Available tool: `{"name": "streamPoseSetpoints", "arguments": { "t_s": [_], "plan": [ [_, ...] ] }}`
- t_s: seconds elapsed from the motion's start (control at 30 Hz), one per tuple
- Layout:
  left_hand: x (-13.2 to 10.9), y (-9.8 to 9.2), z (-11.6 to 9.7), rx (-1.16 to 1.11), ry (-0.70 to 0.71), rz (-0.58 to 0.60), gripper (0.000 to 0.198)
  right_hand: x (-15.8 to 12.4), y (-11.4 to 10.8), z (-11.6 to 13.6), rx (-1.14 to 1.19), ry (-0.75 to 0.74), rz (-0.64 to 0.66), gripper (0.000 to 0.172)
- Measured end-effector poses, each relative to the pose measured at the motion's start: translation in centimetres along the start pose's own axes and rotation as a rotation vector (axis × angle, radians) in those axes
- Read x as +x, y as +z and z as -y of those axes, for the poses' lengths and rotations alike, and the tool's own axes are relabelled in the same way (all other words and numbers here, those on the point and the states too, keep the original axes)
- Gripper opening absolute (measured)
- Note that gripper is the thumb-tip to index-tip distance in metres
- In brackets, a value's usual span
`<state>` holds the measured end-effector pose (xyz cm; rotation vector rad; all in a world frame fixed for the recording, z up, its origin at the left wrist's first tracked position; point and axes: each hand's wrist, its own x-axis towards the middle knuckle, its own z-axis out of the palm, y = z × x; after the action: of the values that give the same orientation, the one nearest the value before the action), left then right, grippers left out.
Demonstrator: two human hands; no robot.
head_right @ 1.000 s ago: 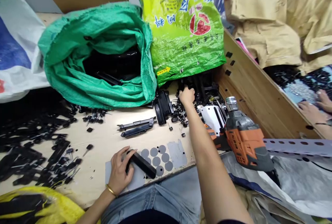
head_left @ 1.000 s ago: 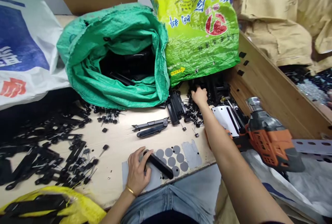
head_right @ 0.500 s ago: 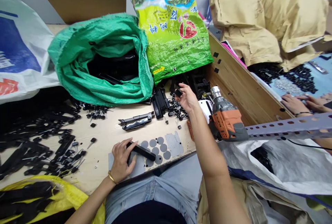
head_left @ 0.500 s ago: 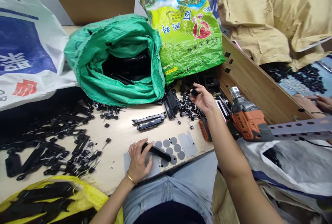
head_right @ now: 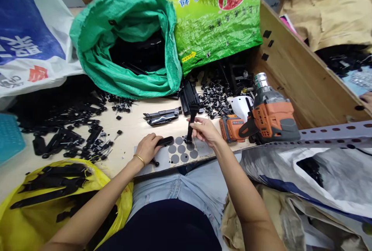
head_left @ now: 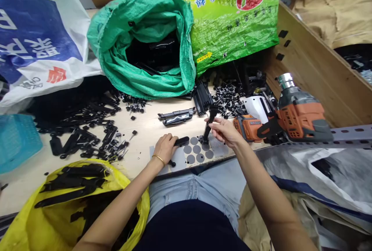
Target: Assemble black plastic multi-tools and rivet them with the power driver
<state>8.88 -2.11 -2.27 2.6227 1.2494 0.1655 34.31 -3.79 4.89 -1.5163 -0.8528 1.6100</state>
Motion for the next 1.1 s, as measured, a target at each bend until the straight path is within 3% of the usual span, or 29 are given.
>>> {"name": "streamPoseSetpoints", "arguments": {
  "t_s": [0.1,0.17,0.3,0.47,0.53,0.6,0.73,0.87,1.0,1.1],
  "plan": [
    [0.1,-0.3,-0.3,0.004,-0.030,0.038,0.021,2.0,0.0,0.1,-0.333,-0.217,-0.168,0.032],
    [0.4,-0.5,-0.6,0.005,-0.041,0.053,0.022,2.4,-0.2,0.0,-0.495,-0.346,-0.211,0.027],
    [0.6,-0.9,-1.0,-0.080,-0.072,0.007,0.021,2.2,0.2,-1.8,-0.435,-0.416,-0.162,0.033],
    [0.7,-1.0,-2.5,-0.388,-0.275,-0.078,0.027,1.9,3.6,-5.9,-0.446,-0.512,-0.446,0.031],
    [0.9,-0.8,-3.2,-0.498,-0.326,-0.092,0.033,2.0,4.9,-7.2,-0.461,-0.545,-0.363,0.031],
    [1.2,-0.5,-3.6,-0.573,-0.378,-0.076,0.032,2.0,5.8,-7.8,-0.428,-0.523,-0.289,0.030],
    [0.9,-0.2,-3.8,-0.776,-0.476,0.056,0.022,1.3,6.3,-6.6,-0.080,-0.271,-0.386,0.039],
    [0.1,-0.6,-4.8,-0.981,-0.407,0.122,0.024,0.1,6.8,-4.4,0.189,-0.145,-0.274,0.037],
    [-0.6,-1.4,-6.3,-0.888,-0.357,0.165,0.017,-0.5,7.4,-3.2,0.272,-0.036,-0.110,0.042],
    [-0.8,-2.4,-6.9,-0.821,-0.353,0.165,0.012,-0.6,7.1,-2.6,0.235,-0.009,-0.062,0.043]
  ]
}}
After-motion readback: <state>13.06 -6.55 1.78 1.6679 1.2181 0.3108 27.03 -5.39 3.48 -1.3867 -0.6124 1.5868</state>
